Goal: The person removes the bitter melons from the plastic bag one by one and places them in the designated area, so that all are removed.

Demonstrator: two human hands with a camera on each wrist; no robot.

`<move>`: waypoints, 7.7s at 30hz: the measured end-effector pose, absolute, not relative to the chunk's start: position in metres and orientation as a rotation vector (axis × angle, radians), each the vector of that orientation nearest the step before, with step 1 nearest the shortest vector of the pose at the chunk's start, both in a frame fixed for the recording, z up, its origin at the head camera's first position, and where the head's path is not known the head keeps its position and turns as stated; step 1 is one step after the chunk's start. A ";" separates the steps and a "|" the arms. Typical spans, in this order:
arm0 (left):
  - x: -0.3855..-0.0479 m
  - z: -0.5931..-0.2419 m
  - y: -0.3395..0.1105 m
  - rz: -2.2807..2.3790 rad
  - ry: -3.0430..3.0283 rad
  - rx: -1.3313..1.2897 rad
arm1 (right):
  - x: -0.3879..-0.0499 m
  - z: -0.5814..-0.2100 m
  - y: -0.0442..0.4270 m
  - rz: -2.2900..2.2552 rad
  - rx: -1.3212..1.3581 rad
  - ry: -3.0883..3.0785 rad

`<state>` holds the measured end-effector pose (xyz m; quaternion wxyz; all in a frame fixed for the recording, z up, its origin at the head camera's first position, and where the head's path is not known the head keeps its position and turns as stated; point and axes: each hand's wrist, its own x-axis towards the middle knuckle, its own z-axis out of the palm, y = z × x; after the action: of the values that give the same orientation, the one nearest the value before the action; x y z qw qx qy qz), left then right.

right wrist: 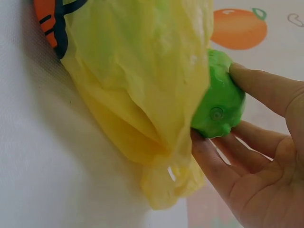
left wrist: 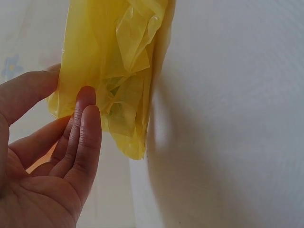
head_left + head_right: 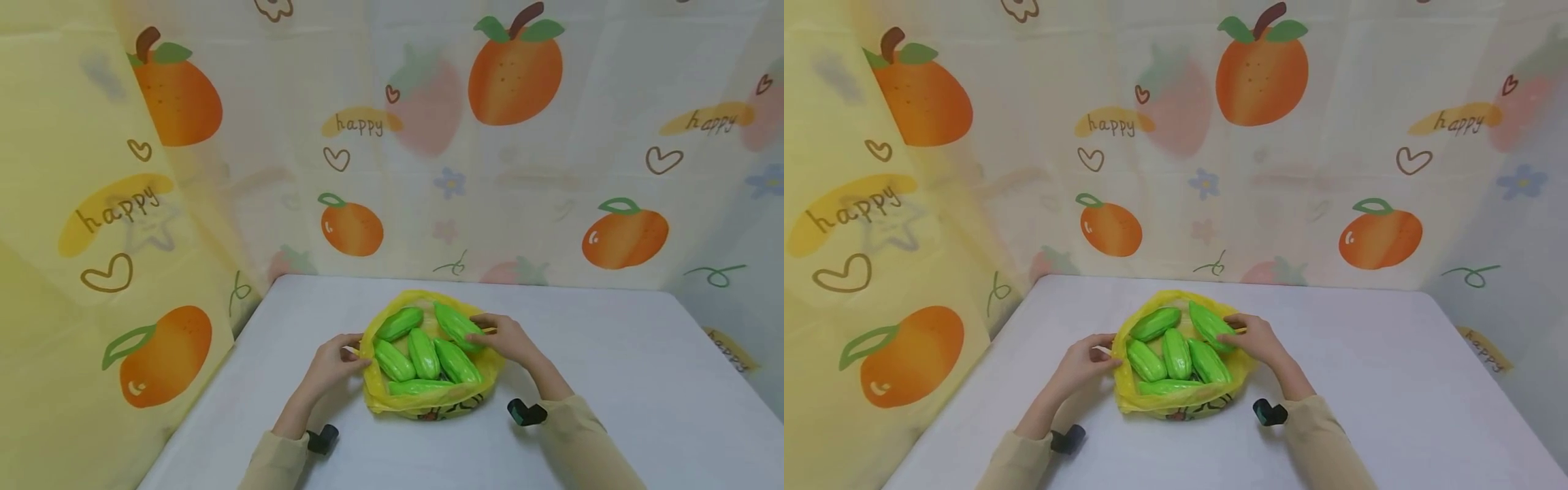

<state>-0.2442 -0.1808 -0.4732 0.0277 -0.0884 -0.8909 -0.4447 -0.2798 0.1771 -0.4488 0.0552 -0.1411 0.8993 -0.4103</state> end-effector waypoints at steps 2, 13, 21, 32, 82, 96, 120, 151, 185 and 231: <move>-0.243 -0.473 -0.181 -1.374 -2.757 -0.265 | -0.278 -0.447 0.180 -1.244 -0.423 2.740; -0.242 -0.472 -0.180 -1.346 -2.769 -0.279 | -0.267 -0.437 0.192 -1.283 -0.313 2.730; -0.241 -0.471 -0.180 -1.359 -2.768 -0.269 | -0.261 -0.433 0.199 -1.304 -0.265 2.745; -0.243 -0.471 -0.180 -1.359 -2.776 -0.257 | -0.254 -0.425 0.213 -1.330 -0.224 2.761; -0.243 -0.470 -0.177 -1.387 -2.777 -0.263 | -0.234 -0.437 0.270 -1.398 0.208 2.690; -0.243 -0.471 -0.177 -1.398 -2.769 -0.266 | -0.236 -0.444 0.279 -1.462 0.292 2.654; -0.245 -0.472 -0.176 -1.418 -2.762 -0.266 | -0.251 -0.465 0.277 -1.456 0.461 2.626; -0.245 -0.474 -0.178 -1.376 -2.758 -0.287 | -0.257 -0.470 0.258 -1.452 0.531 2.636; -0.244 -0.472 -0.179 -1.397 -2.768 -0.275 | -0.259 -0.466 0.251 -1.417 0.551 2.614; -0.242 -0.471 -0.177 -1.398 -2.742 -0.286 | -0.231 -0.419 0.244 -1.483 0.303 2.858</move>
<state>-0.2416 -0.1772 -0.4712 0.0251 -0.0926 -0.8868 -0.4522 -0.2314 0.2445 -0.4187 -0.0461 0.0936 0.8828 -0.4580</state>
